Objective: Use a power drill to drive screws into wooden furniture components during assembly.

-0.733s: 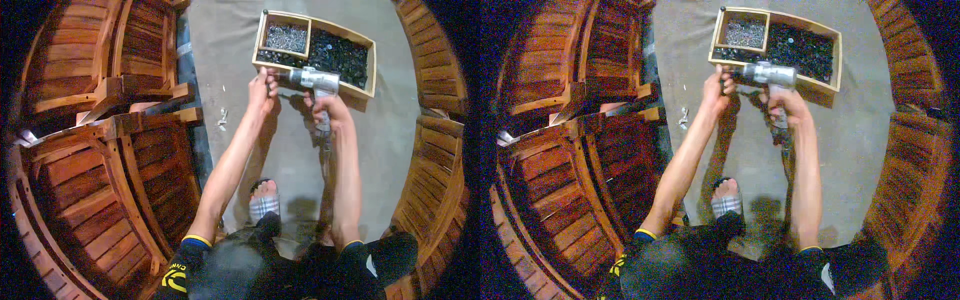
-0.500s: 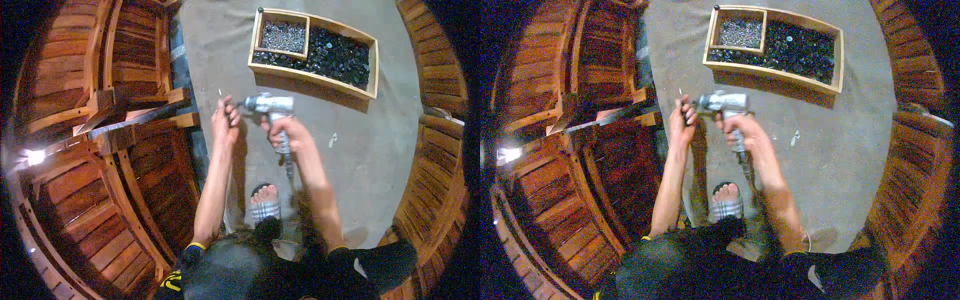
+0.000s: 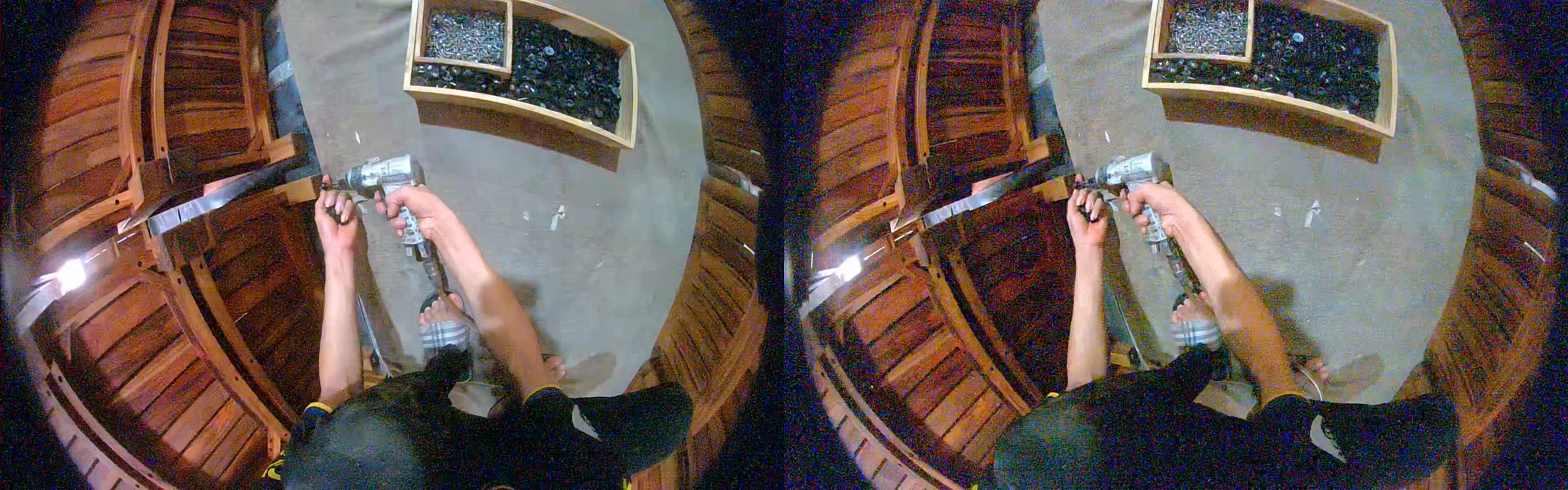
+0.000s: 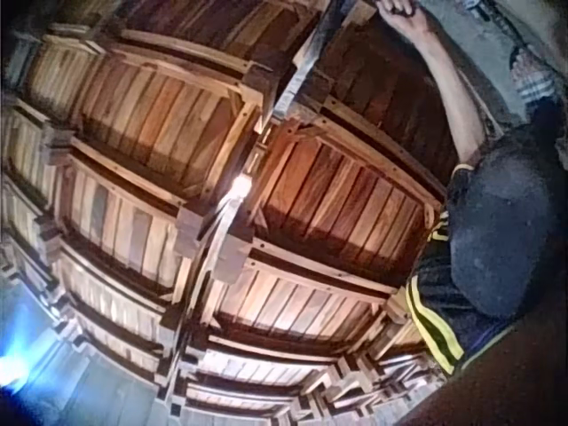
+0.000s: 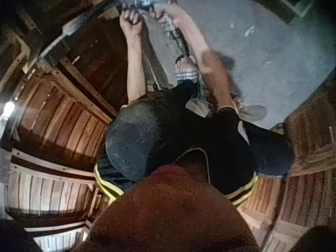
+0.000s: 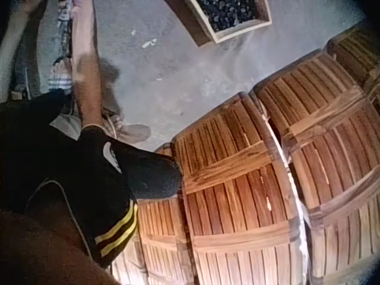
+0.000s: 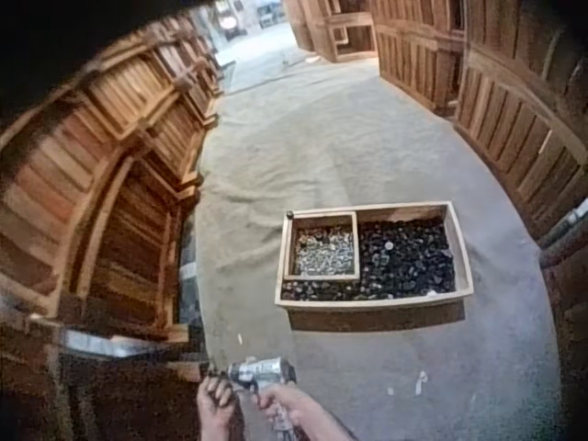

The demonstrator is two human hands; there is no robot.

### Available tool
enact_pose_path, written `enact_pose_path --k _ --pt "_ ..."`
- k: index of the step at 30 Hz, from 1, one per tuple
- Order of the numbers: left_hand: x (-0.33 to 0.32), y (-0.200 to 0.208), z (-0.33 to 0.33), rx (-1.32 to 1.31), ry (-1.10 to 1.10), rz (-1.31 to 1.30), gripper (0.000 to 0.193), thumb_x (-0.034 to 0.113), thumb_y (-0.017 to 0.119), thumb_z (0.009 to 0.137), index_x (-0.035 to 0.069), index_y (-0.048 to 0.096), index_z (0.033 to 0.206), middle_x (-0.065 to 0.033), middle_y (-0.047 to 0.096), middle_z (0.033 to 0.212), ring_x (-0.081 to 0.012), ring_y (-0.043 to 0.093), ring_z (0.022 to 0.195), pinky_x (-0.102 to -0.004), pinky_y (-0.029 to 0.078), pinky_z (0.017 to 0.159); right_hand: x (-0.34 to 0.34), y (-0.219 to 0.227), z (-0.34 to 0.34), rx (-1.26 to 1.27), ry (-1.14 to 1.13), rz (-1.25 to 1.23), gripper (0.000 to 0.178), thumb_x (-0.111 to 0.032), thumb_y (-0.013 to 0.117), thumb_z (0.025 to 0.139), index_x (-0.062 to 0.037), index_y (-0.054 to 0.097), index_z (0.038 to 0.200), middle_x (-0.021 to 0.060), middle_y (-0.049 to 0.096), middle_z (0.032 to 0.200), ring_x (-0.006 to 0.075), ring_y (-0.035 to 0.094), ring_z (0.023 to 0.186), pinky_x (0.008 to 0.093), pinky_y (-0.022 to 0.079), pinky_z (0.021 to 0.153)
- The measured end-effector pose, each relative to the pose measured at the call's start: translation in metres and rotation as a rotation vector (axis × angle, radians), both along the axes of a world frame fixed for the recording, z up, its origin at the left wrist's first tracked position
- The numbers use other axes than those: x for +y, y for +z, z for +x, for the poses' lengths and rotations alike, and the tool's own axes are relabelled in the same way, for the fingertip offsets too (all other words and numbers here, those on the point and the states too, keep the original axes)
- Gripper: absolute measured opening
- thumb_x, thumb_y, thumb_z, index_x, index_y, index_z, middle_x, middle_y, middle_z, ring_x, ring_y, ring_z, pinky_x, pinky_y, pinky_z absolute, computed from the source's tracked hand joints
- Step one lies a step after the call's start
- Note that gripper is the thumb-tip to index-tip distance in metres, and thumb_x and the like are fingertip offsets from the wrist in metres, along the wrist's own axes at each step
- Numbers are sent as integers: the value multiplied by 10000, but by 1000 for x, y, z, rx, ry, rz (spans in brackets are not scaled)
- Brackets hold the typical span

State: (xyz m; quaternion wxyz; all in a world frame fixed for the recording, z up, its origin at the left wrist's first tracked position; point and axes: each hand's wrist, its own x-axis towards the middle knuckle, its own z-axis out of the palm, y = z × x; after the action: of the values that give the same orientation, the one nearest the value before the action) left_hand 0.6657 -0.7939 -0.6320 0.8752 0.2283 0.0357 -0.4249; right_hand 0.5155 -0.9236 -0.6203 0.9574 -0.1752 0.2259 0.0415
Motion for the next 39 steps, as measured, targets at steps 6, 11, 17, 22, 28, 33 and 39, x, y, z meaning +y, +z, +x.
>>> enact_pose_path --k 6,11,17,22,28,33,39 --pt "-20 9 12 11 -31 -7 215 126 458 918 33 508 1105 17 371 631 -98 347 544 -217 298 380 -17 7 15 -18 2 35 280 22 522 599 -73 525 863 24 544 678 96 409 361 292 404 342" --pt "-28 10 16 38 7 2 234 98 421 920 14 485 1129 30 345 605 -75 315 499 -207 271 355 -25 6 23 -19 -1 74 271 16 520 598 -86 523 849 18 543 673 92 408 359 287 405 336" --pt "-34 16 20 43 -11 44 182 123 449 917 49 524 1065 25 365 617 -92 330 515 -224 290 367 -36 10 26 1 24 88 265 11 523 594 -91 529 839 17 546 669 93 405 356 284 405 333" --pt "-42 17 24 29 15 114 169 114 428 921 44 506 1053 26 365 611 -87 328 513 -213 281 366 -43 8 32 51 60 79 263 6 522 600 -102 526 840 16 544 660 96 407 353 284 400 331" --pt "-15 52 9 105 -152 386 214 111 467 907 31 476 1105 53 372 633 -62 304 479 -203 264 370 -51 7 36 43 65 148 254 15 514 613 -97 510 842 11 541 666 92 412 349 277 389 318" --pt "20 88 -42 129 -164 550 214 119 468 900 32 484 1095 36 368 649 -72 316 499 -201 258 374 -66 6 42 35 146 144 254 2 535 598 -106 477 820 8 505 626 108 367 343 332 376 341" --pt "38 122 -82 108 -186 556 253 124 479 898 18 482 1127 14 381 687 -82 337 519 -196 277 377 -74 9 45 -12 112 149 253 -10 544 604 -92 484 836 24 510 616 121 395 356 335 386 346"
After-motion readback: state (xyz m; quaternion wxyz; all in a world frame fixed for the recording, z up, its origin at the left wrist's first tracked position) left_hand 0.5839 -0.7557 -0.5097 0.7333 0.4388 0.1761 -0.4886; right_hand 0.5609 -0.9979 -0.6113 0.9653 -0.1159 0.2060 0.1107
